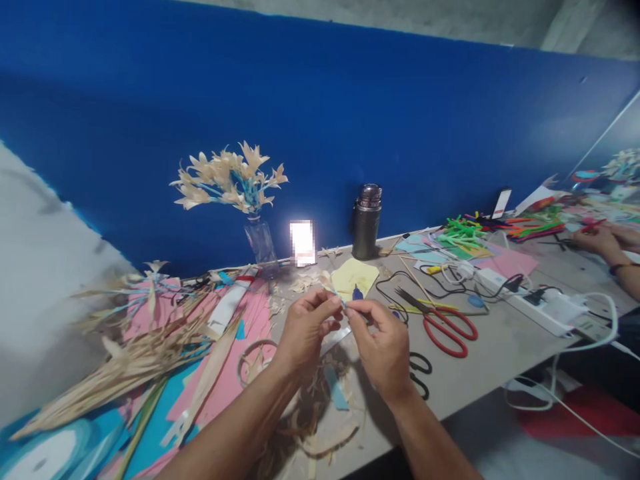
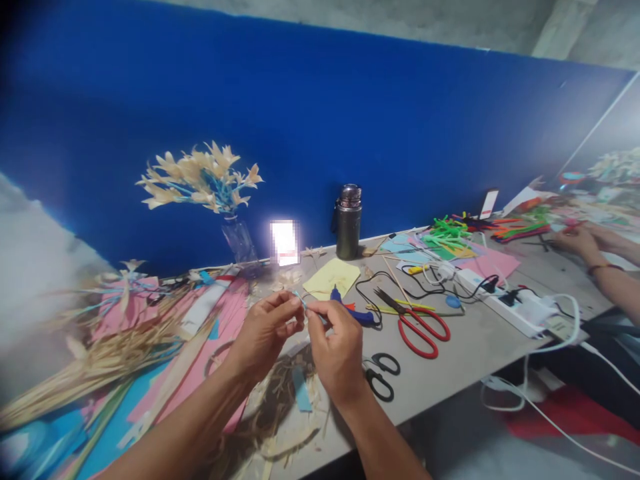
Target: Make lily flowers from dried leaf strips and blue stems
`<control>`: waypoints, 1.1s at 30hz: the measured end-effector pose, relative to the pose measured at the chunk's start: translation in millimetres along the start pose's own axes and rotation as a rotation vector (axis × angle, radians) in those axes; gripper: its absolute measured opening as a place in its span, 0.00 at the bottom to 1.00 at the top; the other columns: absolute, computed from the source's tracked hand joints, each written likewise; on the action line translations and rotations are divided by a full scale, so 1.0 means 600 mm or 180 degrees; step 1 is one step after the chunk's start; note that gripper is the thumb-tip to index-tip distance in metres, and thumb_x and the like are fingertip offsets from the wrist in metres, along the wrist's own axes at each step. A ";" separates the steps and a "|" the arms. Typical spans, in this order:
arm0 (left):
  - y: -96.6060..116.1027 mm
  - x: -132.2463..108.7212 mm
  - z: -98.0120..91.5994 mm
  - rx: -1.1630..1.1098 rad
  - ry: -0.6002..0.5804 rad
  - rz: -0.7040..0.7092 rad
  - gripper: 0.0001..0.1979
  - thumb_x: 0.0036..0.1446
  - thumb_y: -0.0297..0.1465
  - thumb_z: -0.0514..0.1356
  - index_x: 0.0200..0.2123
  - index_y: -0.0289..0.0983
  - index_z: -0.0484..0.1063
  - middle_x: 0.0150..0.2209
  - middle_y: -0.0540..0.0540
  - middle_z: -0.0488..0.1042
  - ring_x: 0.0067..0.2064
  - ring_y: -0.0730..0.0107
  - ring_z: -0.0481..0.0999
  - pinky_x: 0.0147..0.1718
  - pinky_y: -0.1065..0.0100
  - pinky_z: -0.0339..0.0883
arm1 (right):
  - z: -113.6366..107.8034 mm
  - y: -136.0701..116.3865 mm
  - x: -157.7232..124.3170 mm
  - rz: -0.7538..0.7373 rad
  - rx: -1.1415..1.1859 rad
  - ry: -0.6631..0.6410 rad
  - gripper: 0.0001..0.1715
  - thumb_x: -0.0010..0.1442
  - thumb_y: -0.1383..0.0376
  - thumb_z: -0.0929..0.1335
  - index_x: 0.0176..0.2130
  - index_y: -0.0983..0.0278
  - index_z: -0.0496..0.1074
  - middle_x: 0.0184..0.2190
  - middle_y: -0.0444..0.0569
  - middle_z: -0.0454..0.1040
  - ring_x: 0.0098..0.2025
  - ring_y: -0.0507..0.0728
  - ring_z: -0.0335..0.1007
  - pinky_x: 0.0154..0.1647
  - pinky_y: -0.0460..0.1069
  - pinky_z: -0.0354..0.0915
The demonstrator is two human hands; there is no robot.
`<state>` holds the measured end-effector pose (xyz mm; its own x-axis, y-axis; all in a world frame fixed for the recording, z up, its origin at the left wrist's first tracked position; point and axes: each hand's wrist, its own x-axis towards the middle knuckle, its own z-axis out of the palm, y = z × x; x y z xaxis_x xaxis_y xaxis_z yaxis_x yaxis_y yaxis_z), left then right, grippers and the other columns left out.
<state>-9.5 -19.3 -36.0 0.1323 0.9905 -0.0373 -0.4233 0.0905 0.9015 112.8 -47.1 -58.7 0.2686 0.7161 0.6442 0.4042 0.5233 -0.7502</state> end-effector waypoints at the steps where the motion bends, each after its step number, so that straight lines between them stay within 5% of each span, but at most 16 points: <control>1: 0.001 0.001 0.000 0.0020 0.0037 0.0018 0.11 0.46 0.33 0.72 0.27 0.35 0.73 0.26 0.51 0.70 0.30 0.74 0.70 0.31 0.71 0.65 | 0.001 -0.001 0.000 -0.0011 -0.0005 -0.0011 0.08 0.61 0.69 0.67 0.34 0.62 0.78 0.29 0.46 0.80 0.30 0.53 0.75 0.32 0.46 0.70; 5: 0.001 0.006 -0.003 0.0169 0.0092 0.0089 0.13 0.46 0.34 0.73 0.27 0.36 0.73 0.25 0.51 0.70 0.28 0.74 0.69 0.30 0.70 0.64 | 0.000 0.000 0.006 0.0321 0.0243 -0.0170 0.07 0.60 0.66 0.69 0.33 0.62 0.78 0.28 0.47 0.80 0.30 0.54 0.75 0.32 0.47 0.71; 11: -0.004 0.014 -0.010 0.0186 -0.0331 0.0105 0.13 0.51 0.38 0.70 0.29 0.35 0.74 0.27 0.48 0.73 0.29 0.72 0.71 0.32 0.68 0.65 | 0.000 0.019 0.023 0.1555 0.1491 -0.0630 0.11 0.56 0.59 0.72 0.32 0.65 0.78 0.22 0.46 0.77 0.22 0.52 0.71 0.24 0.46 0.68; 18: -0.004 0.020 -0.011 0.0267 -0.0296 -0.0003 0.15 0.48 0.39 0.72 0.30 0.34 0.74 0.30 0.47 0.74 0.32 0.71 0.72 0.34 0.69 0.66 | -0.011 0.034 0.030 0.1629 0.1357 -0.0700 0.12 0.55 0.59 0.72 0.35 0.65 0.80 0.22 0.45 0.76 0.23 0.52 0.71 0.26 0.46 0.68; 26: 0.008 0.042 -0.031 0.0578 0.0017 -0.0133 0.16 0.45 0.40 0.72 0.26 0.35 0.72 0.28 0.49 0.73 0.30 0.72 0.72 0.32 0.69 0.66 | -0.080 0.087 0.059 0.1224 0.0085 -0.0672 0.13 0.57 0.56 0.69 0.30 0.63 0.74 0.23 0.45 0.76 0.25 0.54 0.69 0.27 0.47 0.65; 33: 0.007 0.064 -0.053 0.0846 0.0145 -0.0253 0.17 0.42 0.40 0.72 0.24 0.35 0.70 0.25 0.49 0.73 0.28 0.74 0.71 0.30 0.71 0.64 | -0.106 0.140 0.072 0.0215 -0.2306 -0.1199 0.20 0.69 0.58 0.58 0.30 0.60 0.70 0.22 0.46 0.73 0.25 0.56 0.67 0.28 0.49 0.49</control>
<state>-34.6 22.4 -47.4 0.1127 0.9855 -0.1265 -0.1626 0.1439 0.9761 213.9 -1.7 -84.3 0.0531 0.9100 0.4111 0.8970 0.1375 -0.4201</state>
